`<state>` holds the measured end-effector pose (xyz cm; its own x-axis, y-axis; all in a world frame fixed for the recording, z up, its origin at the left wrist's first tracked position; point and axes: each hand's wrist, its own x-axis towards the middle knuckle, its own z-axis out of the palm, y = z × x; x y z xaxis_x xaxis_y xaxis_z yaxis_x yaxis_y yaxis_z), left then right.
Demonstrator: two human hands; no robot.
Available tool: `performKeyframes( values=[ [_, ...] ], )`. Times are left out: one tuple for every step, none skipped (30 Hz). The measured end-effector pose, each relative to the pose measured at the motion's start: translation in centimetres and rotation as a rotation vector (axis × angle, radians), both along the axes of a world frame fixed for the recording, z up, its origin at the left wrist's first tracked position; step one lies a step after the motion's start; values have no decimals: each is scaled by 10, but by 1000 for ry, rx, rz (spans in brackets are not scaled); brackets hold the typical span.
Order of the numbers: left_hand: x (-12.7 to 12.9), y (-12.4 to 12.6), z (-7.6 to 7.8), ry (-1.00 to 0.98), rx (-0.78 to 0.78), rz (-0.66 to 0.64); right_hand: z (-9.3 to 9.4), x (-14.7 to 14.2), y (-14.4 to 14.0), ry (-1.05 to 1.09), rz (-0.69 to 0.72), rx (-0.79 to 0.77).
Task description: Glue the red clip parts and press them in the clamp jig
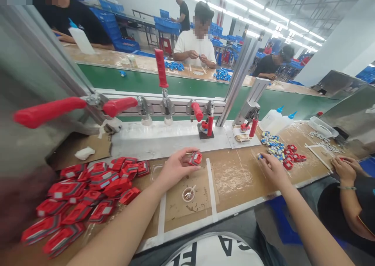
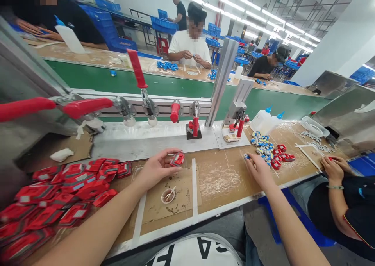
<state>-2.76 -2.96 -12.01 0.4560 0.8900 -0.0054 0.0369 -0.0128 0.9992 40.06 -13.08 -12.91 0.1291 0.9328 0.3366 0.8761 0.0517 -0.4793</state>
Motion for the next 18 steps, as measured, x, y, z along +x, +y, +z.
performKeyframes(
  values=[
    [0, -1, 1, 5, 77, 27, 1, -21, 2, 195, -25, -4],
    [0, -3, 1, 14, 162, 48, 2, -44, 5, 386, -39, -22],
    [0, -4, 2, 20, 250, 65, 3, -68, 7, 551, -31, -56],
    [-1, -5, 3, 23, 331, 75, 5, -92, 9, 680, -9, -91],
    [-2, -6, 4, 24, 403, 81, 8, -115, 11, 778, 21, -122],
    [-2, -7, 4, 23, 467, 87, 12, -136, 13, 848, 54, -146],
    [-3, -8, 5, 28, 523, 94, 16, -154, 16, 899, 83, -163],
    [-4, -8, 5, 35, 567, 103, 20, -170, 19, 937, 106, -174],
    [-4, -9, 6, 37, 595, 110, 25, -183, 21, 967, 124, -182],
    [-4, -9, 6, 33, 605, 116, 30, -194, 24, 994, 138, -188],
    [-4, -10, 7, 24, 596, 120, 34, -202, 27, 1018, 150, -195],
    [-4, -10, 7, 11, 575, 123, 37, -208, 29, 1039, 161, -204],
    [-3, -10, 8, -4, 548, 124, 40, -212, 31, 1058, 171, -213],
    [-3, -11, 9, -18, 523, 126, 42, -215, 32, 1077, 179, -222],
    [-3, -11, 10, -27, 504, 127, 44, -217, 33, 1096, 184, -231],
    [-2, -12, 10, -33, 492, 124, 44, -219, 34, 1116, 186, -236],
    [-2, -12, 11, -39, 487, 120, 44, -220, 34, 1137, 189, -241],
    [-2, -12, 11, -46, 484, 116, 43, -221, 35, 1162, 193, -246]
  ],
)
